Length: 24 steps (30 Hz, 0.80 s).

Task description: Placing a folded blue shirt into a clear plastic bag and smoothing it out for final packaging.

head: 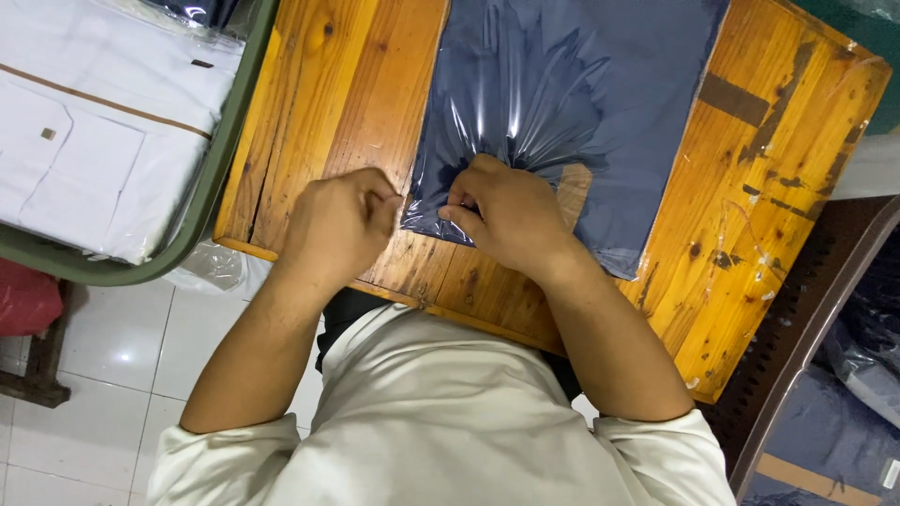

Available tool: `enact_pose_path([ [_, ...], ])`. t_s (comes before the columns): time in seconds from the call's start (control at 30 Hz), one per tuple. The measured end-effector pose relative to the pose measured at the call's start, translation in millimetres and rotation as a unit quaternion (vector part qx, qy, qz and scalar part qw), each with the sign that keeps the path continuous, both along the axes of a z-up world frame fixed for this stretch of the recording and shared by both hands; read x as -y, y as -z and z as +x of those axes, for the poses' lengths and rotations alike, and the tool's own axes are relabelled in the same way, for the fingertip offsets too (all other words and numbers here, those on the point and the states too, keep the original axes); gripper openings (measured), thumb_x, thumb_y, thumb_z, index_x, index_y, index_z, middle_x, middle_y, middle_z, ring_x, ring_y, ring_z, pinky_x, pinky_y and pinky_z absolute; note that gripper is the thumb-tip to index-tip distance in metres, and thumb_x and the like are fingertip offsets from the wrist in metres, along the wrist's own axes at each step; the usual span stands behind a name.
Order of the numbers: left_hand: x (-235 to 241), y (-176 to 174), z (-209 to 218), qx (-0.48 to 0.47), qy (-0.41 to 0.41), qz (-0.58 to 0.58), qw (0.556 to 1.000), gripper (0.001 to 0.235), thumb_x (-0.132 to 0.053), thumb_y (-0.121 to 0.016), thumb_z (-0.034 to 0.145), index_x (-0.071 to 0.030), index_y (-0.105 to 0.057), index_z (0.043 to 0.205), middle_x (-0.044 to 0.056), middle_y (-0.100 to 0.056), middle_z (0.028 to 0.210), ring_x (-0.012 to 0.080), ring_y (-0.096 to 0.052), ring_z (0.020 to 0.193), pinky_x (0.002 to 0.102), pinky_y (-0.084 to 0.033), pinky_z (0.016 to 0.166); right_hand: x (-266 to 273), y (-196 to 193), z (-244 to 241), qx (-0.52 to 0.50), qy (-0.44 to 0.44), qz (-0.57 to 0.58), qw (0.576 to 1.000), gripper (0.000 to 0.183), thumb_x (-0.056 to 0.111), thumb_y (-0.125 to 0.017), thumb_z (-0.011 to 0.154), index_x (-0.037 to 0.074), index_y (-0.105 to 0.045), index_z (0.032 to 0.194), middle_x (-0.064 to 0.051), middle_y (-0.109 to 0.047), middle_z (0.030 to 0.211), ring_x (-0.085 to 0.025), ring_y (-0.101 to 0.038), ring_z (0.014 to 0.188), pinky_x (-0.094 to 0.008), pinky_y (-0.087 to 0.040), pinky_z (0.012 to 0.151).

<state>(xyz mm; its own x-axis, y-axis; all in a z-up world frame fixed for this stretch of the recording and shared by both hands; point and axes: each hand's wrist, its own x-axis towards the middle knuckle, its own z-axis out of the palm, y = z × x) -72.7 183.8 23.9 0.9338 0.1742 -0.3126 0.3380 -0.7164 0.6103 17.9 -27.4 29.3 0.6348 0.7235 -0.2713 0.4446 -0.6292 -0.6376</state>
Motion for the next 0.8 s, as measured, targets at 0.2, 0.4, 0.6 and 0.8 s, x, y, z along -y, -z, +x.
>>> enact_pose_path([
  [0.2,-9,12,-11,0.272,0.036,0.065,0.96,0.006,-0.02,-0.069,0.097,-0.016,-0.07,0.093,0.003,-0.064,0.085,0.0314,-0.067,0.083,0.041,-0.049,0.076,-2,1,0,0.006,-0.002,-0.026,1.0,0.017,0.03,-0.067,0.098,0.014,-0.073,0.095,-0.005,-0.065,0.09,-0.028,-0.072,0.082,-0.037,-0.057,0.066],
  [0.4,55,16,-46,0.203,0.242,0.175,0.932,0.069,-0.041,-0.055,0.103,0.003,-0.042,0.154,0.026,-0.041,0.162,0.038,-0.036,0.15,0.059,-0.022,0.119,9,33,-4,0.105,-0.018,0.002,0.994,0.018,0.037,-0.067,0.092,0.02,-0.07,0.097,-0.005,-0.062,0.087,-0.035,-0.071,0.08,-0.048,-0.055,0.069],
  [0.6,39,27,-49,0.212,0.215,0.201,0.932,0.081,-0.055,-0.061,0.096,0.0,-0.045,0.154,0.019,-0.044,0.162,0.0343,-0.043,0.148,0.065,-0.018,0.113,55,-30,-7,0.159,0.096,0.069,0.98,0.023,0.019,-0.055,0.107,0.002,-0.071,0.11,-0.015,-0.058,0.089,-0.038,-0.063,0.083,-0.046,-0.048,0.083],
  [0.8,64,-4,-21,0.284,0.186,0.052,0.939,0.048,-0.024,-0.059,0.103,0.006,-0.058,0.141,0.029,-0.053,0.15,0.0478,-0.04,0.146,0.061,-0.029,0.115,118,5,-49,0.373,0.187,-0.016,0.909,0.05,0.005,-0.07,0.097,0.005,-0.061,0.146,-0.021,-0.05,0.155,-0.045,-0.036,0.148,-0.051,-0.025,0.118],
])
